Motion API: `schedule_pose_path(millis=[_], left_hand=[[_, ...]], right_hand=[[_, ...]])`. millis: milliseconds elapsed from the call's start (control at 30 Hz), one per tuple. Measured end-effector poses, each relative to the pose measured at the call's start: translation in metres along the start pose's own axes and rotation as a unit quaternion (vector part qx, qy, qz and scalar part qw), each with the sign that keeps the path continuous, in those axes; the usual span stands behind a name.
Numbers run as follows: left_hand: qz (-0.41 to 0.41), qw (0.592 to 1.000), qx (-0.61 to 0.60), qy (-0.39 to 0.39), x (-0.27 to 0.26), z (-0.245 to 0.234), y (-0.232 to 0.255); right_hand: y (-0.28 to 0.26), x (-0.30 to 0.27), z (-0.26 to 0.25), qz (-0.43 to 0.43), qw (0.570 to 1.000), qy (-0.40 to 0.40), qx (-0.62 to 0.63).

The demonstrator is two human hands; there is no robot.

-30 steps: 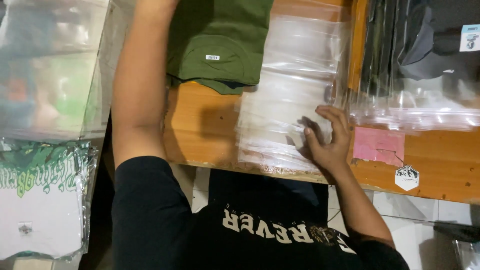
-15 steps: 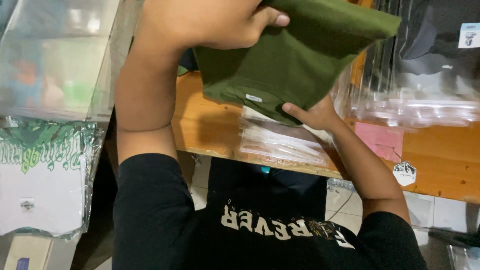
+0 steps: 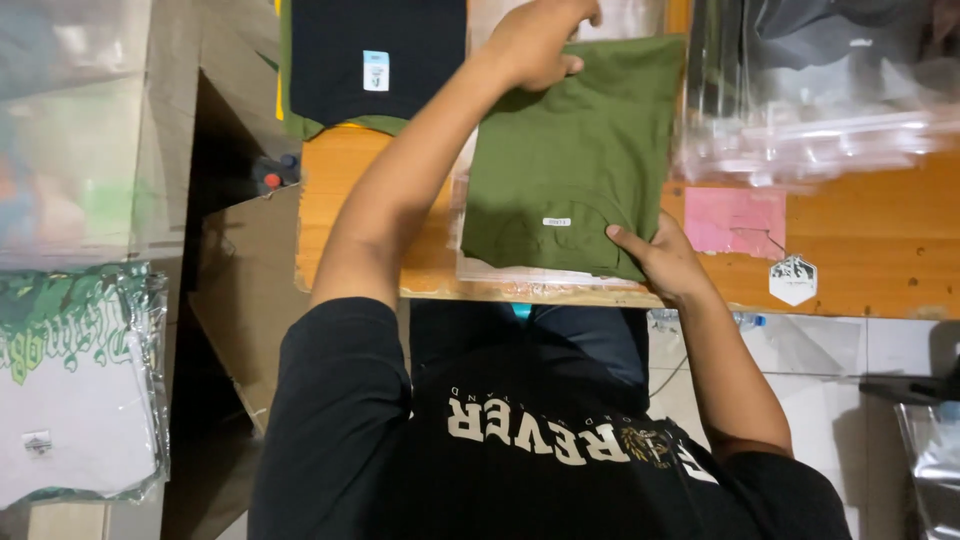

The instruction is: The person folds black and green t-shirts and places each into a clear plastic bag on a wooden table. The person repeatedly picks up shirts, folds them, inserts them into bags, and sets the packaged shirts aside.

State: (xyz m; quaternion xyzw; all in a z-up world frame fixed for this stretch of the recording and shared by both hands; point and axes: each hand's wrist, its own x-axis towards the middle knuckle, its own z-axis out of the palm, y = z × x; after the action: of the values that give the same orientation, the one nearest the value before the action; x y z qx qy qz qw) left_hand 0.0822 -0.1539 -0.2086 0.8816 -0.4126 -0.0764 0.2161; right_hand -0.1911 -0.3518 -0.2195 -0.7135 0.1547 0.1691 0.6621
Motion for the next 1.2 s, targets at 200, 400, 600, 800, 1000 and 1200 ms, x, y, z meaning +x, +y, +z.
schedule_pose_path(millis=[200, 400, 600, 800, 1000, 1200], left_hand=[[-0.065, 0.978, 0.076, 0.181, -0.094, 0.029, 0.044], [-0.319, 0.932, -0.072, 0.155, -0.192, 0.052, 0.086], [-0.388, 0.9, -0.137, 0.142, -0.173, 0.051, 0.083], [-0.395, 0.877, -0.242, 0.128, -0.16, 0.081, 0.039], [-0.244, 0.744, -0.584, 0.215, -0.16, 0.093, 0.046], [-0.173, 0.708, -0.607, 0.317, -0.155, 0.116, 0.06]], right_hand=[[-0.018, -0.004, 0.001, 0.039, 0.998, -0.012, 0.05], [0.0, 0.012, -0.021, -0.08, 0.996, 0.017, -0.021], [0.016, 0.041, -0.038, -0.133, 0.985, 0.061, -0.092], [0.006, 0.048, -0.022, -0.106, 0.99, 0.083, 0.052], [-0.002, 0.045, -0.019, -0.064, 0.99, 0.076, 0.103], [-0.049, 0.026, 0.008, -0.211, 0.969, -0.004, -0.131]])
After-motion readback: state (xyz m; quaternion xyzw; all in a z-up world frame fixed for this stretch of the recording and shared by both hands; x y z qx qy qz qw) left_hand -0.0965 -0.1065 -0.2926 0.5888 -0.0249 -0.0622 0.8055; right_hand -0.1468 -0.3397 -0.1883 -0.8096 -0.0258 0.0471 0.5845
